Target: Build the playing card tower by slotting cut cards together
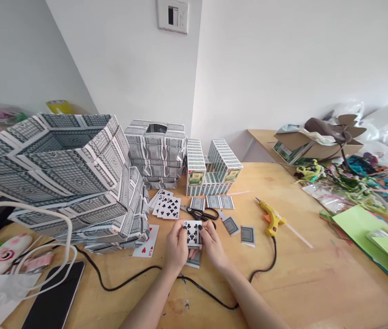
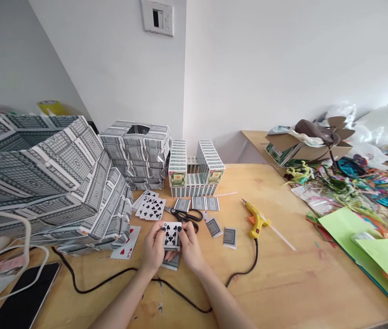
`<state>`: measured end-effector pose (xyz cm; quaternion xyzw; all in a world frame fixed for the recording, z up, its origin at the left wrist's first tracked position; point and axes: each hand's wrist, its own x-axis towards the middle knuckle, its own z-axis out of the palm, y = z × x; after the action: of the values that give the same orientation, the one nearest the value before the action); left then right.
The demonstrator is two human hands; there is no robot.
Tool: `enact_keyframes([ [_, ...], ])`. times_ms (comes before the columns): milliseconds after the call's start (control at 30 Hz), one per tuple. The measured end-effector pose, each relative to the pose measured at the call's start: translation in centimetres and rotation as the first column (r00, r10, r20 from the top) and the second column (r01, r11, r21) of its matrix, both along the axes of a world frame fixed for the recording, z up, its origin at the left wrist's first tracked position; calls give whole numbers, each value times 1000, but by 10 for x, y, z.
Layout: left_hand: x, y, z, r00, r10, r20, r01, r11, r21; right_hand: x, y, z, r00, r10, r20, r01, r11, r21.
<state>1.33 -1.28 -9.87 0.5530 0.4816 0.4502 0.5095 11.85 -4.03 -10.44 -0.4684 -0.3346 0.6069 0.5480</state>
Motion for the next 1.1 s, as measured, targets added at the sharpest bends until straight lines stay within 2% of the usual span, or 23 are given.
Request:
enact_keyframes([
  [267,3,-1,3,995,29,90,-26,999,-43,2,-1,6,999,13,39,-12,1000,-11],
  [667,-1,2,0,999,47,12,-47,999,4,2,0,7,998,51,-30,-52,998,-19],
  [833,-1,1,2,999,34,9,-34,999,14,4,1,4,998,52,-30,-52,998,-24],
  [1000,2,0,-2,999,15,37,-15,1000,-7,7,0,-4,1000,-19,4,19,1000,2],
  [1100,3,-1,-3,996,1,90,2,999,-32,8,-1,-2,999,7,-42,-7,1000,-5],
])
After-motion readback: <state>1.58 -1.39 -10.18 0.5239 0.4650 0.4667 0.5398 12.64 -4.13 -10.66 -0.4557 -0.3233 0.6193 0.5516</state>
